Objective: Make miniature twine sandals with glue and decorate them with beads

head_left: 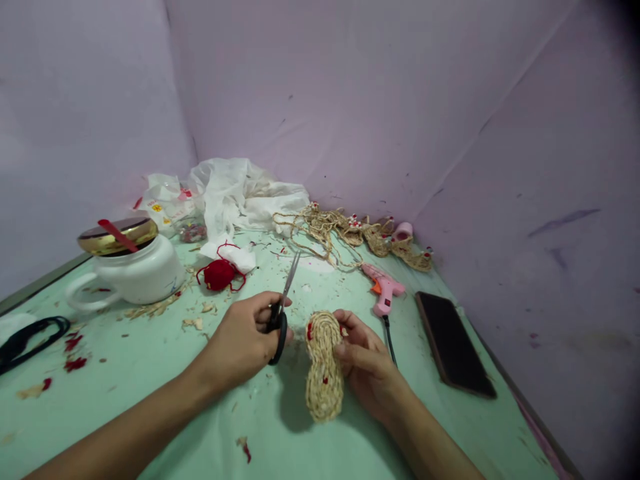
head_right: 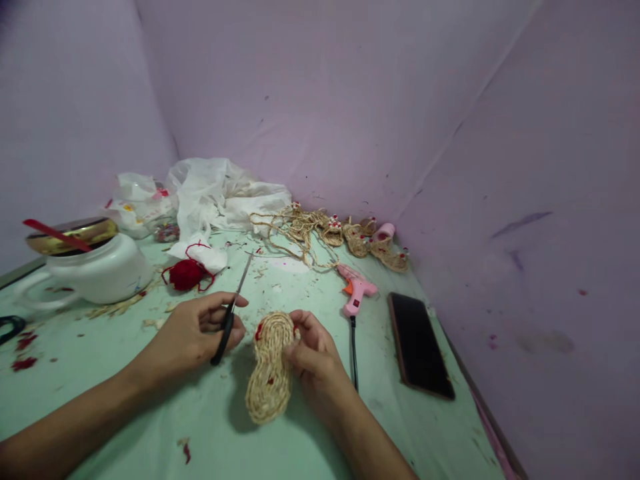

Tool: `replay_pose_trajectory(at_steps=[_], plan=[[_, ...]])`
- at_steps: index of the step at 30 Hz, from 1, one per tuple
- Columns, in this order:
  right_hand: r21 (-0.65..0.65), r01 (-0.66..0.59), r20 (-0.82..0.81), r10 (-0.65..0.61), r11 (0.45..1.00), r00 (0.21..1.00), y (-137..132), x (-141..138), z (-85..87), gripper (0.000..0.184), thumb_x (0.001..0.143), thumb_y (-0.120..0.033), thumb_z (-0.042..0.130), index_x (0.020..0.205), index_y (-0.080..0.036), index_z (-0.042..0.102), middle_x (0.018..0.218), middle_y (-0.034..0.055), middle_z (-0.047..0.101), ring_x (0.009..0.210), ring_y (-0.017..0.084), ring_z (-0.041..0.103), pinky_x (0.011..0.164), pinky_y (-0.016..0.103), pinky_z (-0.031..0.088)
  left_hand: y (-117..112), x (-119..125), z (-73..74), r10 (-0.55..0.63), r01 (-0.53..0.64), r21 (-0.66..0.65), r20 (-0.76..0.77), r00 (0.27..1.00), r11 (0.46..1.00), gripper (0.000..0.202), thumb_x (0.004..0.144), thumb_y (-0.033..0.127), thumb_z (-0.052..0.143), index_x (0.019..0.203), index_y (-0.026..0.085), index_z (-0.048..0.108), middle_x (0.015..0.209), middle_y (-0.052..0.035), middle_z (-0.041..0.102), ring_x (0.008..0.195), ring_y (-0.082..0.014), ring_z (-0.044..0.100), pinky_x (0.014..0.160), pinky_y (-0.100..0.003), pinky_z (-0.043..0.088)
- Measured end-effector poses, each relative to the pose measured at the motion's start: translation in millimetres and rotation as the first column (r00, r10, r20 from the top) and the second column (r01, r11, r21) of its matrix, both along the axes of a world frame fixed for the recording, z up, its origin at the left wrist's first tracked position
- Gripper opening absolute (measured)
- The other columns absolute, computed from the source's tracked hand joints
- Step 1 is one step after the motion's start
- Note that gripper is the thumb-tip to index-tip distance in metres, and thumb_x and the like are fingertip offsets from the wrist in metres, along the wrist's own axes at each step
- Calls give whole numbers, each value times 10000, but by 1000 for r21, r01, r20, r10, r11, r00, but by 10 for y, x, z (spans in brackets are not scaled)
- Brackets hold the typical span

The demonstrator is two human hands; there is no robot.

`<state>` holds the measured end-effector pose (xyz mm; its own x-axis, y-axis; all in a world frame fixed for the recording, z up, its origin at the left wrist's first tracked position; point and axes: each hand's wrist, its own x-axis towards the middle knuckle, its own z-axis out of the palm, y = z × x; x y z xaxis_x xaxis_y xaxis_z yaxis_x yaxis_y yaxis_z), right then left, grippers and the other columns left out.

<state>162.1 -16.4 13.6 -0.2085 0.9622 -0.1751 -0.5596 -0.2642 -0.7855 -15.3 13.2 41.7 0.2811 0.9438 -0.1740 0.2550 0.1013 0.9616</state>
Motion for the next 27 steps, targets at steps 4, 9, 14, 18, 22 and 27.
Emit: replay_pose_trajectory(at_steps=[4,9,14,18,22,27], plan=[[39,-13,84,9,999,996,2,0,-38,374,612,-186,731,936,-194,545,891,41,660,693,165,636,625,274,483,16,16,59,41,-33,-73,108,993,997,409,580,248,654,946,140,509,627,30,564,558,-101,508,509,-203,391],[56,-53,170,43,997,984,-11,13,-131,365,672,-224,716,1007,-201,572,782,33,694,668,155,648,623,266,482,21,21,-20,48,-8,-173,230,972,985,447,549,253,702,935,141,504,596,34,574,558,-110,542,532,-214,414],[11,-79,191,75,997,979,-45,-3,-105,390,638,-249,746,1002,-191,618,793,45,704,664,158,648,638,276,485,11,20,-73,77,-7,-246,275,958,969,417,570,208,679,943,135,508,552,41,560,500,-105,536,484,-210,383],[-60,76,150,-66,995,987,-3,15,-75,342,694,-399,673,951,-175,651,962,82,676,682,168,636,628,297,491,21,10,-87,167,-80,-269,319,933,960,412,552,153,674,936,142,525,590,30,583,524,-89,532,491,-193,385],[-56,207,211,-191,977,959,74,54,-125,289,598,-313,758,832,-168,666,801,49,683,648,153,610,583,254,477,61,-9,-104,354,-216,-344,414,839,914,472,555,160,684,991,161,504,693,12,615,590,-93,564,552,-198,417],[246,32,242,-93,969,966,24,-9,-176,396,587,-254,775,959,-213,645,994,51,649,912,200,572,825,325,444,29,47,-169,439,-234,-423,494,750,875,496,539,126,689,986,166,478,770,-9,636,627,-107,590,634,-230,450]])
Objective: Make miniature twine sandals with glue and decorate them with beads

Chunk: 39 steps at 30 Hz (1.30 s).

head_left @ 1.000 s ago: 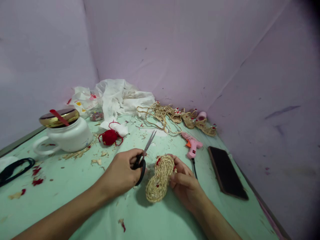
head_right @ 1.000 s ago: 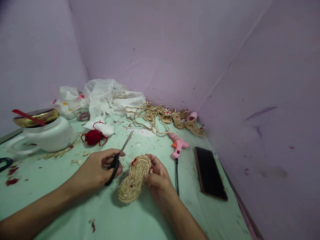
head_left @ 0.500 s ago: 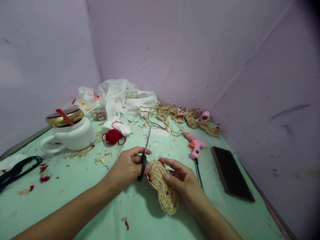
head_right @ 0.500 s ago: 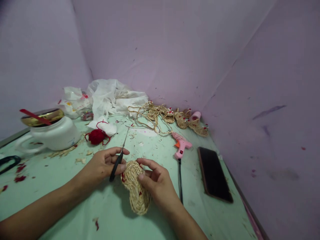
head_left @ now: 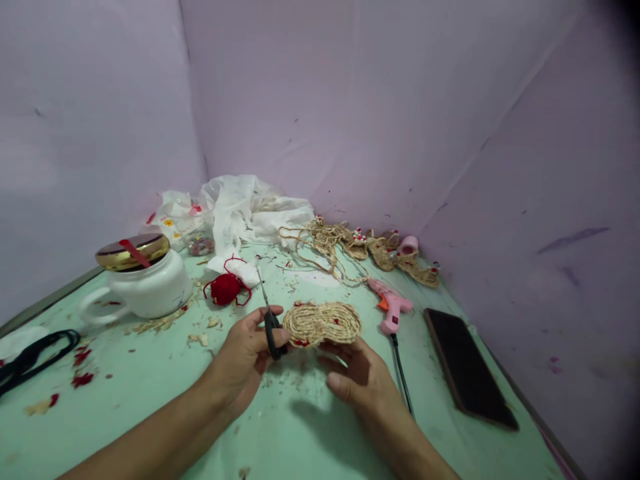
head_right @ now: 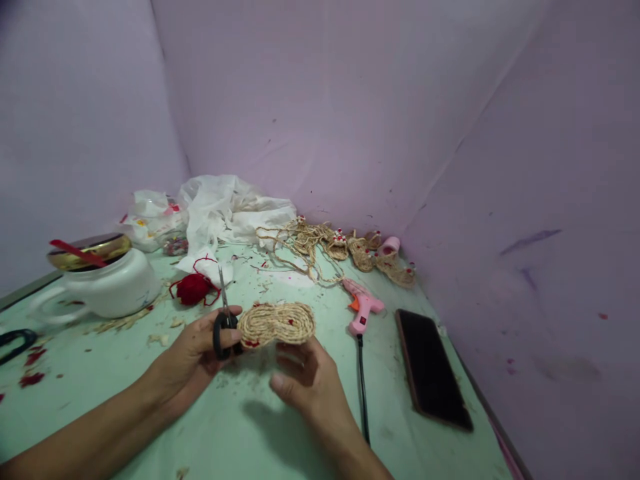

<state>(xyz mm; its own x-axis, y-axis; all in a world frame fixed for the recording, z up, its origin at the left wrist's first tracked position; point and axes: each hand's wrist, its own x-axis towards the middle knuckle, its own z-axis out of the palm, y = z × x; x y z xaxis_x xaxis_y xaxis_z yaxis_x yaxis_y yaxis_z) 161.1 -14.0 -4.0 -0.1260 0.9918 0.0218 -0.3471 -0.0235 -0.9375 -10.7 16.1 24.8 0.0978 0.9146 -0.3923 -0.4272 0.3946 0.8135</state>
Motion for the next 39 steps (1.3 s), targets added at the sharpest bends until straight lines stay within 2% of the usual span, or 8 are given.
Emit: replay_pose_trajectory(at_steps=[5,9,14,16,19,25,31,39], plan=[[-30,105,-109,-108,994,988,-97,-113,31,275,734,-299,659,983,-187,635,970,73,664,896,212,586,856,373,421,-161,174,-92,-188,189,27,-42,981,982,474,542,144,685,963,167,467,749,-10,632,635,-111,574,600,-209,420],[-179,219,-155,-248,959,956,-73,-94,68,171,717,-256,667,842,-140,654,793,62,687,712,191,615,719,338,472,-199,174,-18,-401,442,96,-281,872,892,360,619,313,660,896,160,489,646,13,565,568,-114,515,527,-215,388],[-281,344,-238,-412,896,879,1,-3,124,148,661,-222,697,772,-131,659,713,41,694,636,171,622,653,295,495,-134,-23,151,-194,625,153,-871,451,765,262,706,418,551,831,188,564,560,40,479,535,-116,442,514,-228,329],[-289,358,-254,-432,888,866,17,8,142,137,658,-218,694,756,-126,664,702,42,697,630,172,625,676,304,501,-137,-56,185,-88,705,135,-958,271,696,249,727,390,512,872,202,587,602,19,541,570,-140,485,555,-249,352],[-278,343,-259,-414,897,872,19,-8,154,156,668,-224,685,789,-127,666,729,51,701,668,193,635,716,338,501,-183,-33,164,53,802,149,-988,145,578,297,713,262,466,983,204,576,758,-33,615,719,-195,545,672,-302,394],[-174,292,-169,-321,940,932,-54,-30,130,204,719,-256,649,886,-139,644,831,68,694,796,235,629,785,388,469,-223,6,78,151,853,147,-985,81,500,472,674,212,461,1141,156,501,923,-101,623,835,-238,531,871,-435,334],[-58,234,-38,-236,971,971,-118,-28,106,280,625,-193,702,886,-192,601,826,22,666,774,209,601,740,354,467,-188,-18,130,122,857,92,-992,34,507,540,691,222,452,1219,112,465,933,-132,620,793,-251,516,792,-432,352],[-138,303,3,-305,943,952,-102,-10,107,412,569,-219,723,955,-189,583,779,13,669,711,201,609,670,332,477,-189,-40,149,66,865,36,-998,3,500,465,676,167,441,1136,147,501,868,-96,645,773,-244,529,768,-398,370]])
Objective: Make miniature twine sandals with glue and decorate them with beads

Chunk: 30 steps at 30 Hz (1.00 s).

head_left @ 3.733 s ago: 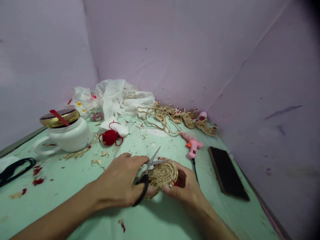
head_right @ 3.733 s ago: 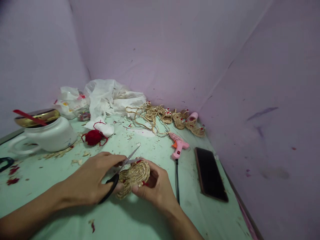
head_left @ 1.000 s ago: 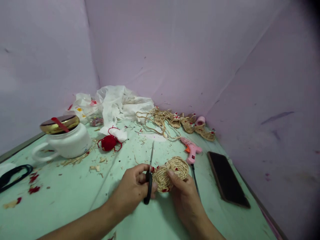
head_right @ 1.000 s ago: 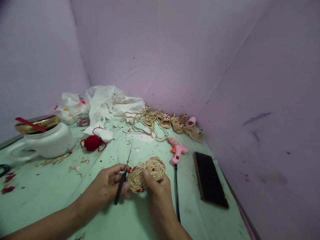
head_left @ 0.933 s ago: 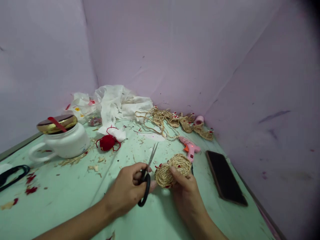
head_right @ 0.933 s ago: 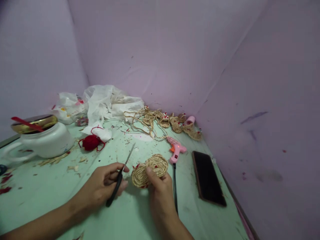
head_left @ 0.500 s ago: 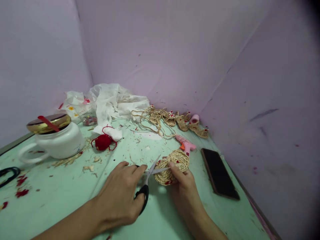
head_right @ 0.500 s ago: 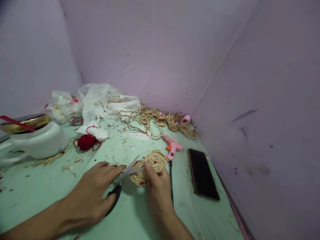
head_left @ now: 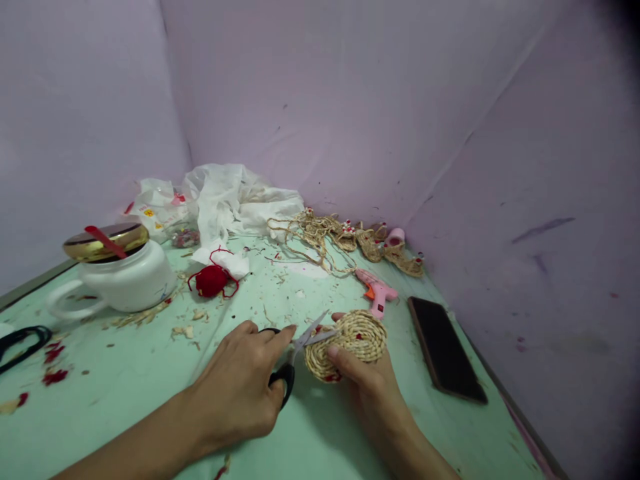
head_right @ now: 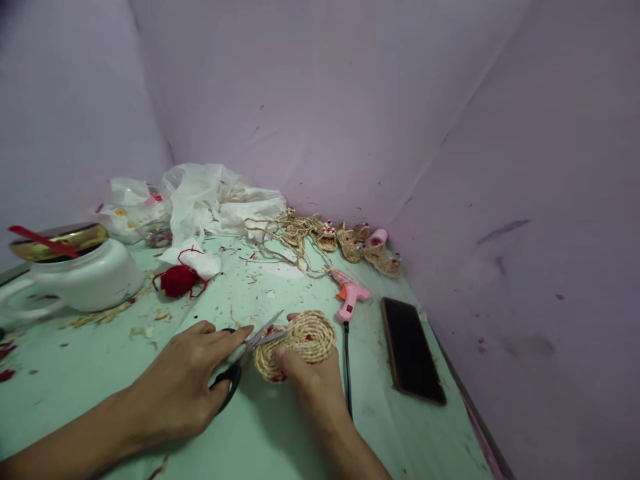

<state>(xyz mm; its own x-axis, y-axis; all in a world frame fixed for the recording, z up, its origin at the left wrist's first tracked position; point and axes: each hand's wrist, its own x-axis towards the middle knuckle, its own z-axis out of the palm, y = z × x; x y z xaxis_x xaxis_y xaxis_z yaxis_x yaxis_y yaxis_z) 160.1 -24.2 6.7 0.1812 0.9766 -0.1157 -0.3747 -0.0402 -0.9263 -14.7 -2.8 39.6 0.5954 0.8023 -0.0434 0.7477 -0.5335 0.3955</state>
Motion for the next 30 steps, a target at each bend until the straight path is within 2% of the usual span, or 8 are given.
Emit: replay_pose_trajectory(at_steps=[3,6,9,13,18,23,27,30], plan=[[-10,26,24,-26,1000,999,3,33,-8,513,568,-216,724,1046,-209,536,784,-1,658,704,193,609,663,323,473,5,-21,0,5,-5,-24,-18,1000,1000,392,666,139,429,1042,184,530,836,-79,648,773,-244,532,731,-376,382],[-2,20,43,-20,1000,999,16,60,-27,524,568,-211,719,1055,-203,526,783,4,650,703,196,604,657,327,472,8,-32,8,-2,1,-37,-26,1000,999,371,665,144,432,1012,213,544,787,-61,645,730,-234,534,685,-358,386],[-6,-24,49,24,1000,998,17,50,-36,508,556,-200,720,1029,-196,535,754,5,649,669,191,597,620,316,472,9,-21,29,-9,9,6,1,1000,1000,432,651,178,463,1076,208,534,818,-68,638,733,-231,532,718,-376,380],[-17,-53,45,54,998,998,-14,-2,-20,466,564,-185,702,1004,-198,547,765,2,658,658,179,595,616,301,473,-6,-5,55,-16,16,44,18,1000,999,538,626,194,485,1160,132,492,890,-112,620,797,-255,521,779,-416,367],[-9,-21,35,21,1000,999,-28,14,-28,477,567,-176,699,1016,-209,543,780,-2,655,696,193,608,629,310,486,-32,-23,9,-22,22,-12,0,1000,1000,406,644,153,457,1044,180,519,843,-85,635,793,-251,537,756,-394,381],[-10,-62,7,62,998,998,-1,51,-6,533,606,-194,687,1097,-210,479,822,32,678,747,220,633,671,348,491,-22,-22,-11,-50,49,-25,-22,999,998,330,663,111,418,953,223,531,747,-39,638,685,-220,549,662,-339,379],[1,-83,-6,83,997,997,10,46,16,588,607,-191,688,1140,-204,439,840,52,687,754,225,638,674,357,493,-6,-10,68,-36,33,-45,-76,996,998,367,695,132,402,1027,227,527,732,-52,634,705,-245,563,630,-341,369],[-2,-50,-1,50,999,999,10,46,-4,603,604,-187,694,1149,-203,438,854,51,679,763,228,638,688,366,492,-7,-14,109,-4,4,-1,-57,998,1000,463,677,172,444,1136,205,490,823,-76,625,788,-258,555,719,-374,375]])
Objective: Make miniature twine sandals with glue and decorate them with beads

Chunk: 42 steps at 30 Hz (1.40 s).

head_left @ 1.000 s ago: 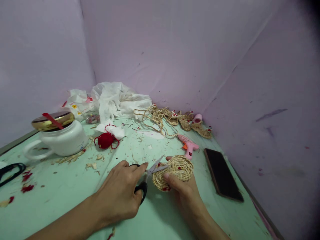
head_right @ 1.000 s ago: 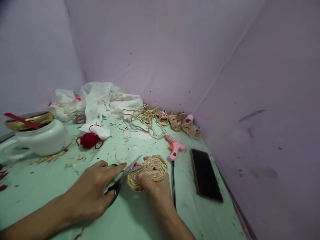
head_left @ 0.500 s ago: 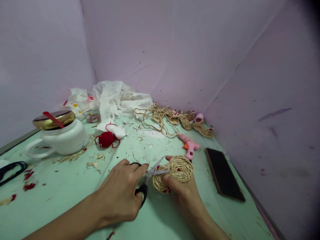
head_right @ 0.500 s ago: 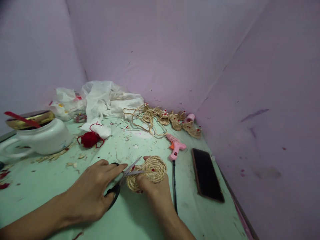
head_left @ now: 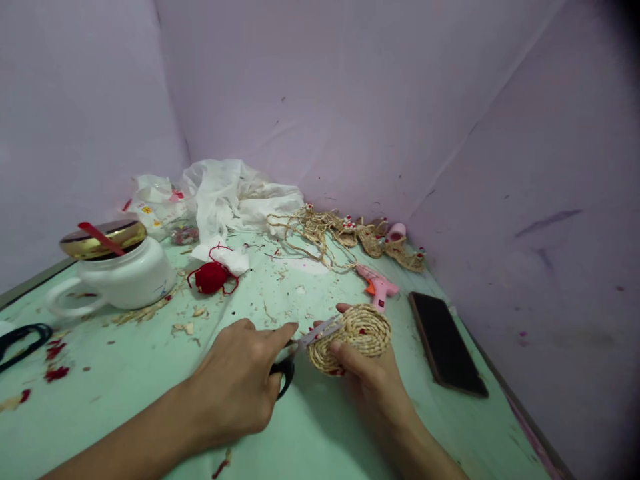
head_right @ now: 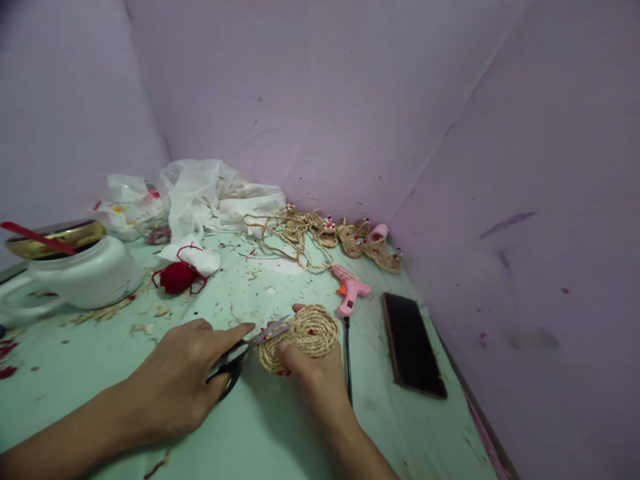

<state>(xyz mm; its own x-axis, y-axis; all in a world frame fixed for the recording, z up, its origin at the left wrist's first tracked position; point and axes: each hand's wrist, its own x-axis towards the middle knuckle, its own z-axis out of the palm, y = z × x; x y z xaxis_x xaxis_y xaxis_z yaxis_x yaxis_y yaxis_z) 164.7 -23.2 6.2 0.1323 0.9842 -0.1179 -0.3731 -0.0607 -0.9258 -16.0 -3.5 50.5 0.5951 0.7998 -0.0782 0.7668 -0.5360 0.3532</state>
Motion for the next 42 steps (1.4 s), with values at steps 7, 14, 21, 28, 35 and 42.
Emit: replay_pose_trajectory(at_steps=[7,14,21,28,35,42], plan=[[-4,0,-1,0,1000,1000,-5,3,-32,606,585,-202,723,1132,-201,462,876,60,693,798,250,645,712,379,487,-3,-5,4,-22,15,63,103,994,998,508,634,192,479,1140,157,499,976,-114,571,876,-265,492,818,-420,340],[16,-24,53,23,1000,998,-14,-25,-43,607,608,-234,729,1152,-207,460,890,54,694,804,230,642,762,381,478,-8,9,6,-1,-2,50,58,998,999,550,633,200,473,1176,113,483,936,-123,587,810,-257,496,788,-417,361],[5,-32,133,31,999,991,-45,-33,-18,569,613,-231,717,1126,-212,473,825,21,674,739,199,629,704,339,487,-12,-20,-79,-3,0,52,50,999,999,569,647,185,468,1212,119,446,977,-132,611,854,-277,541,829,-445,361],[13,-5,97,4,1000,995,-34,7,-58,697,625,-223,709,1239,-235,378,825,8,649,728,191,618,682,325,492,9,-20,-10,2,-3,-24,-48,999,1000,454,665,131,410,1109,182,488,904,-88,652,761,-288,587,669,-417,436],[9,-43,184,41,999,982,-41,-12,-53,616,613,-224,710,1169,-216,442,813,9,656,724,187,621,673,310,502,5,-19,65,-27,26,-12,-45,999,1000,471,652,203,461,1121,158,478,969,-115,634,849,-293,586,742,-432,446],[23,-41,180,37,999,983,-33,23,-51,648,618,-239,696,1200,-222,412,819,15,648,724,198,629,666,321,505,15,-44,1,-36,36,-49,-12,999,998,375,650,118,442,1003,222,509,819,-34,657,763,-221,618,657,-308,446]])
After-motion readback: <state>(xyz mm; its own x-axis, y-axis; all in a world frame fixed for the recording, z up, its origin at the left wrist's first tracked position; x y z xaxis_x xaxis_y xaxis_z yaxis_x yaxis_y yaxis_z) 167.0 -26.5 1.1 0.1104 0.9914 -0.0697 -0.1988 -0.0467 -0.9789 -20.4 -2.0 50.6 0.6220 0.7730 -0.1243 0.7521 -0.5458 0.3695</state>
